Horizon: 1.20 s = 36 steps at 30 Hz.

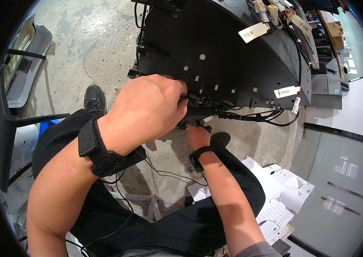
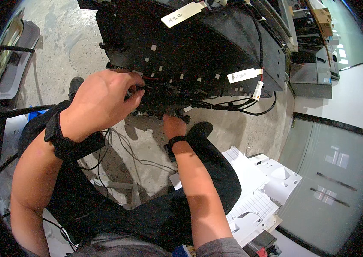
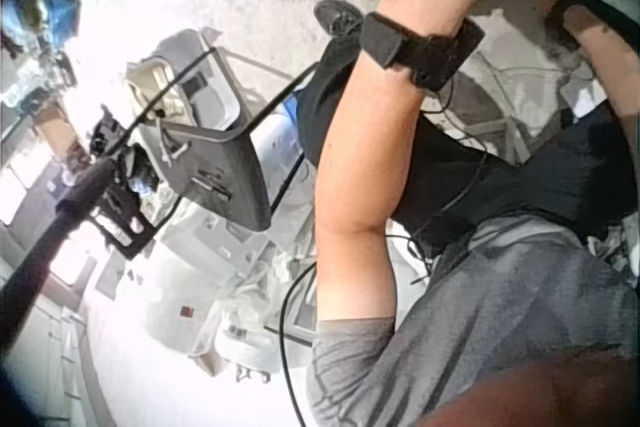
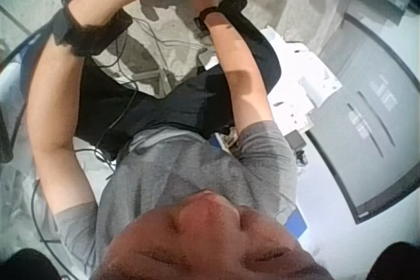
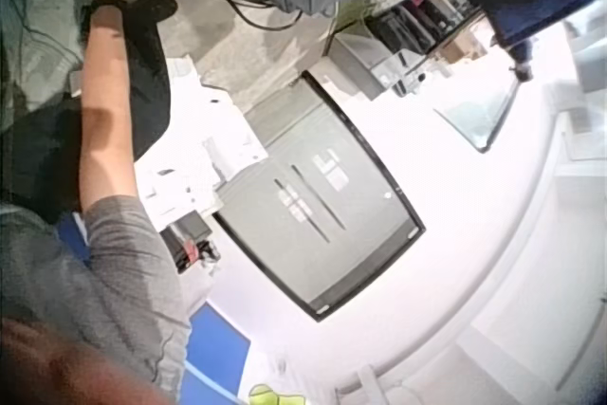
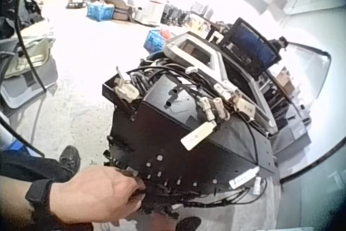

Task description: The recorder is manipulating internal wiring and connectors of a large mechanical/robotic assembly.

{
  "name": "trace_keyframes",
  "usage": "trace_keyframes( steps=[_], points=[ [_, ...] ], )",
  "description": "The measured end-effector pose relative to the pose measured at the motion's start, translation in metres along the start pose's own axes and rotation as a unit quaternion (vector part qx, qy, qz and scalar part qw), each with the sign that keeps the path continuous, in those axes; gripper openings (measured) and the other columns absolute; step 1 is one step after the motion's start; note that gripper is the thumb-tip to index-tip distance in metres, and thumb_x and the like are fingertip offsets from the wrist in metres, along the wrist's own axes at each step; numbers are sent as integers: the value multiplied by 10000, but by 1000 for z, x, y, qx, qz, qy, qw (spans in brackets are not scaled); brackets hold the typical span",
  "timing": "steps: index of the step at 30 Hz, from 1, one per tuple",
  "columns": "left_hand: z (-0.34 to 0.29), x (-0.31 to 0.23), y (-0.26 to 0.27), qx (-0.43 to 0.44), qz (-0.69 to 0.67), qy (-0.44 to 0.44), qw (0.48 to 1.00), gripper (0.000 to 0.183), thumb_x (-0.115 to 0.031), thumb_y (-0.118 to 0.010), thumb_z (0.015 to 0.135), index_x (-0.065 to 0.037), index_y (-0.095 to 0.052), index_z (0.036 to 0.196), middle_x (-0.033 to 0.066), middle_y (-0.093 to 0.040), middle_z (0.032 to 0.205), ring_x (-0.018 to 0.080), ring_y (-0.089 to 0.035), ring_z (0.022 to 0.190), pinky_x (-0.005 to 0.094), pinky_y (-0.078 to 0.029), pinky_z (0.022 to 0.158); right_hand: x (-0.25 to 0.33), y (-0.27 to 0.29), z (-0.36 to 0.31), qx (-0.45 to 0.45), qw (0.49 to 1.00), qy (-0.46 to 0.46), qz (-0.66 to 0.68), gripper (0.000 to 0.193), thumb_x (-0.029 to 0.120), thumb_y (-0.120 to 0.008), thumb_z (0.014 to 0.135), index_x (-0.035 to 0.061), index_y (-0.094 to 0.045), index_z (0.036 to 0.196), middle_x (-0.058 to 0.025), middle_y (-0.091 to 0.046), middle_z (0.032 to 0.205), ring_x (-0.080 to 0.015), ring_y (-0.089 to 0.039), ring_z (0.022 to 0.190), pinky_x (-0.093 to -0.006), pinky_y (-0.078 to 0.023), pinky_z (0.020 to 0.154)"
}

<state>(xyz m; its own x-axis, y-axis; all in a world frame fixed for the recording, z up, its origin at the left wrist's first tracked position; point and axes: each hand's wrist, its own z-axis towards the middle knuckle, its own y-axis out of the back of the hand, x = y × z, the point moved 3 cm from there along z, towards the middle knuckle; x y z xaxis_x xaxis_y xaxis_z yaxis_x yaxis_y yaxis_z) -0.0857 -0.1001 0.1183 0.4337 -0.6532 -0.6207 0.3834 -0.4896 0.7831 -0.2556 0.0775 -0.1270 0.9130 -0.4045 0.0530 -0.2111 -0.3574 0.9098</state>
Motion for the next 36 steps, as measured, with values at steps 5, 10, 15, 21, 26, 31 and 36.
trace_keyframes(
  steps=[5,10,15,21,26,31,36],
  points=[
    [-1,1,-4,15,5,6,1000,176,-167,-569,743,-26,-609,842,165,-600,735,341,-578,709,398,-467,635,13,-1,1,34,996,-65,48,201,209,-487,837,44,-598,862,-175,-604,739,-326,-596,731,-419,-486,634],
    [2,-4,-7,5,4,-7,1000,183,-171,-566,745,-23,-609,843,167,-600,760,343,-574,729,402,-463,648,1,-9,2,-88,995,36,30,221,199,-494,838,-3,-572,882,-179,-600,715,-330,-594,664,-410,-487,604],
    [1,-2,-9,25,16,-1,1000,186,-177,-564,748,-25,-605,848,162,-600,763,340,-576,734,402,-463,648,13,2,-2,-40,999,-25,23,205,195,-508,827,14,-568,902,-177,-602,712,-323,-600,662,-399,-490,575],
    [3,-4,-8,18,15,-4,1000,180,-175,-571,745,-34,-606,852,159,-600,734,335,-580,713,398,-464,636,6,1,0,-46,997,27,56,220,218,-513,826,33,-585,922,-155,-611,732,-324,-601,696,-394,-491,599],
    [3,0,-7,9,12,7,1000,179,-177,-576,741,-38,-606,850,156,-599,726,337,-580,704,399,-465,627,12,-10,2,-76,993,81,40,222,216,-496,834,40,-596,925,-151,-614,792,-331,-595,716,-397,-489,622],
    [3,3,-2,15,11,17,1000,176,-177,-573,741,-44,-606,851,162,-596,728,343,-576,704,404,-463,620,14,-14,-2,0,998,3,65,241,236,-462,854,35,-580,916,-175,-606,815,-341,-586,724,-426,-478,654],
    [2,6,-1,-21,-6,8,1000,175,-176,-573,739,-40,-602,844,170,-591,712,348,-573,692,409,-460,614,22,0,-6,-42,995,4,87,236,237,-447,862,44,-571,914,-182,-601,782,-348,-582,709,-435,-473,628]
  ],
)
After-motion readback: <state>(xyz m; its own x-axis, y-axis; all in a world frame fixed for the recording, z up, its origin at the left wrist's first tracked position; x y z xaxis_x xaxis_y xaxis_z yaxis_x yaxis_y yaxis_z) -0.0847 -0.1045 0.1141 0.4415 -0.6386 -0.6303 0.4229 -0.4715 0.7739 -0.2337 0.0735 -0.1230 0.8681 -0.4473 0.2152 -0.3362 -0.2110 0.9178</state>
